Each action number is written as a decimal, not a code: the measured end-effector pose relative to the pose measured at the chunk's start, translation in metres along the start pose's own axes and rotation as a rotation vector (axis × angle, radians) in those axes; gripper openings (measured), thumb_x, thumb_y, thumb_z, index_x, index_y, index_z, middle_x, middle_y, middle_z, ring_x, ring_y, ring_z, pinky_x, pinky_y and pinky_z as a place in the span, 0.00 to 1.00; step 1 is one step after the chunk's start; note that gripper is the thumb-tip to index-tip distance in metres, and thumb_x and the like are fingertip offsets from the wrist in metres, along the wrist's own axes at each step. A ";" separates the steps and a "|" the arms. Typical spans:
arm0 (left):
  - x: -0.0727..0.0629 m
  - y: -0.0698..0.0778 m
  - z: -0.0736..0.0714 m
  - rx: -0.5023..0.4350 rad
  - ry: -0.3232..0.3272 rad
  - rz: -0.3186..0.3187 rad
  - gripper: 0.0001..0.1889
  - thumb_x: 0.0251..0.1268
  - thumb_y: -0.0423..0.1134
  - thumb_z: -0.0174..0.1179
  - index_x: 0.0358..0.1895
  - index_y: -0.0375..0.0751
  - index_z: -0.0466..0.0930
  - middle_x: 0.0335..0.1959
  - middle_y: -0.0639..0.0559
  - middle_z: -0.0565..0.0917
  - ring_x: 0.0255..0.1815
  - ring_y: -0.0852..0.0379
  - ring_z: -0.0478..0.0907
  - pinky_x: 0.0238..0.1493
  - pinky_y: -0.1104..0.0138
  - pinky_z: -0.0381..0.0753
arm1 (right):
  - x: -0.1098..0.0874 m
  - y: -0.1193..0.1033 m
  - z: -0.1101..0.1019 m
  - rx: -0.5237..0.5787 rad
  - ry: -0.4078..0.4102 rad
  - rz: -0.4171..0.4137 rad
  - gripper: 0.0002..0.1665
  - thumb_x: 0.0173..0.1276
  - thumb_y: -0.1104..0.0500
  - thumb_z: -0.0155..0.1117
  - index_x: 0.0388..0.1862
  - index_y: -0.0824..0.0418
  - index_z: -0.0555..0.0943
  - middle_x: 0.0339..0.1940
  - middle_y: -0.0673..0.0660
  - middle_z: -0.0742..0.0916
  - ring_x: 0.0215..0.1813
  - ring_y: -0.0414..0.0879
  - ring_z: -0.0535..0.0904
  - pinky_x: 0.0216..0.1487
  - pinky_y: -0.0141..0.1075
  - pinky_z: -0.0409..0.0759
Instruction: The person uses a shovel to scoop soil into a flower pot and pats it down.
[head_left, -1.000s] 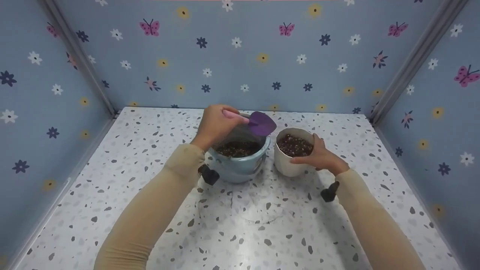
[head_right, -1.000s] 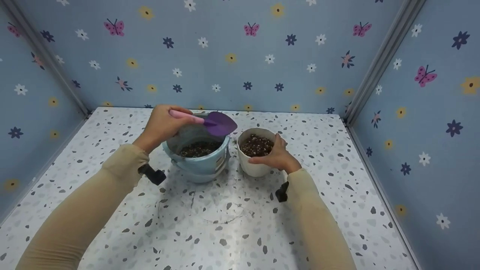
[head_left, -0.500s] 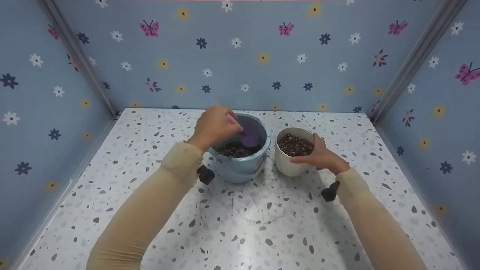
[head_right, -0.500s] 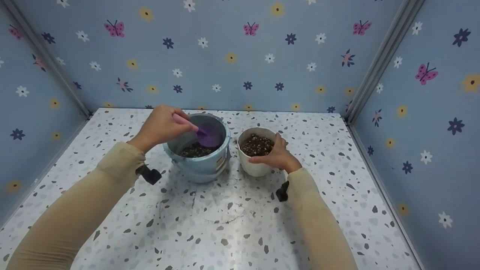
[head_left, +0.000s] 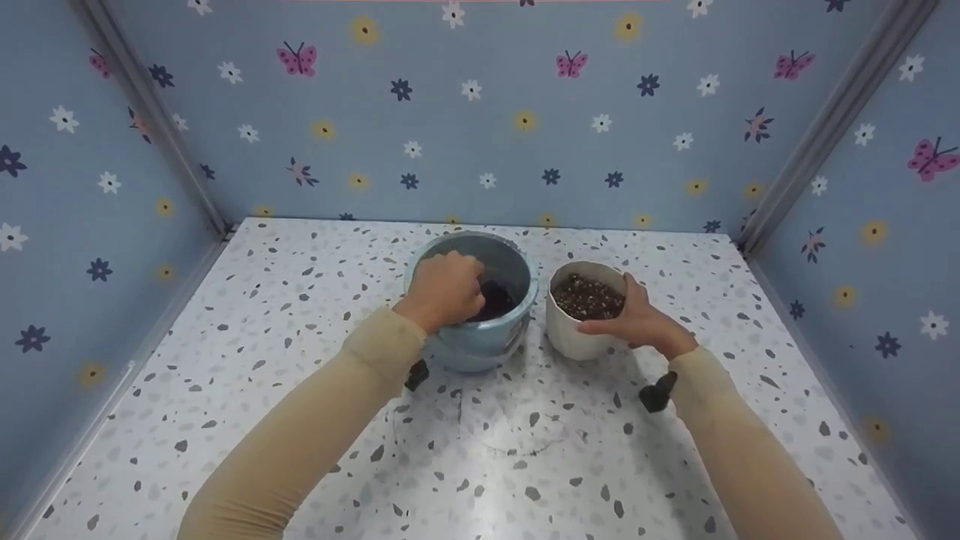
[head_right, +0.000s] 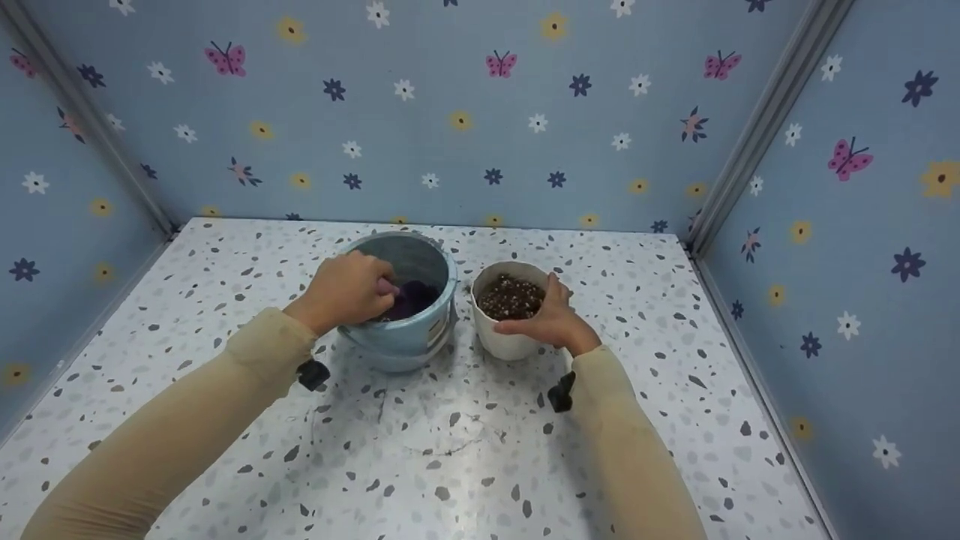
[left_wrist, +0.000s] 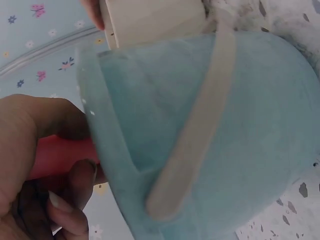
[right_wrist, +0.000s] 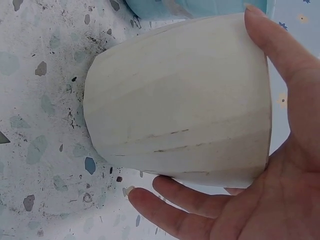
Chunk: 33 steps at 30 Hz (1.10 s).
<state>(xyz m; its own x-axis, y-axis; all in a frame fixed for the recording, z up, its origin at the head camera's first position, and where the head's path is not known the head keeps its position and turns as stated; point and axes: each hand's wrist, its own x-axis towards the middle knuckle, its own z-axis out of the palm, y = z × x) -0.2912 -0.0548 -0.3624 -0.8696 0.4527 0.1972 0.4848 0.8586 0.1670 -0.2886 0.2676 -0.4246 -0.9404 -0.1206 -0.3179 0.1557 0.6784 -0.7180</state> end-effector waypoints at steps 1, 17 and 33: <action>-0.001 -0.002 0.001 0.005 0.003 -0.004 0.05 0.57 0.35 0.60 0.27 0.38 0.81 0.18 0.51 0.76 0.20 0.52 0.73 0.25 0.55 0.78 | 0.000 0.000 0.001 0.002 -0.002 0.002 0.85 0.48 0.30 0.76 0.78 0.57 0.22 0.79 0.67 0.36 0.75 0.67 0.53 0.58 0.57 0.74; -0.013 -0.035 -0.016 0.095 0.065 0.002 0.04 0.62 0.31 0.59 0.32 0.36 0.83 0.25 0.44 0.83 0.24 0.47 0.78 0.28 0.52 0.80 | 0.001 0.001 0.002 -0.007 -0.007 0.013 0.86 0.47 0.29 0.76 0.78 0.56 0.21 0.79 0.67 0.37 0.75 0.68 0.53 0.58 0.56 0.75; -0.012 -0.037 -0.024 -0.054 -0.037 -0.018 0.16 0.53 0.32 0.58 0.15 0.46 0.61 0.14 0.56 0.59 0.17 0.57 0.57 0.21 0.61 0.62 | -0.001 0.003 0.001 0.007 -0.012 -0.003 0.85 0.49 0.30 0.75 0.78 0.55 0.21 0.79 0.67 0.35 0.75 0.68 0.53 0.57 0.57 0.75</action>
<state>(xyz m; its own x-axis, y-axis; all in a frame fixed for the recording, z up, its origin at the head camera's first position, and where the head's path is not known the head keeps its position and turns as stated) -0.2964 -0.0975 -0.3473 -0.8808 0.4464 0.1580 0.4722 0.8531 0.2222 -0.2865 0.2689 -0.4270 -0.9374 -0.1314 -0.3226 0.1547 0.6727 -0.7235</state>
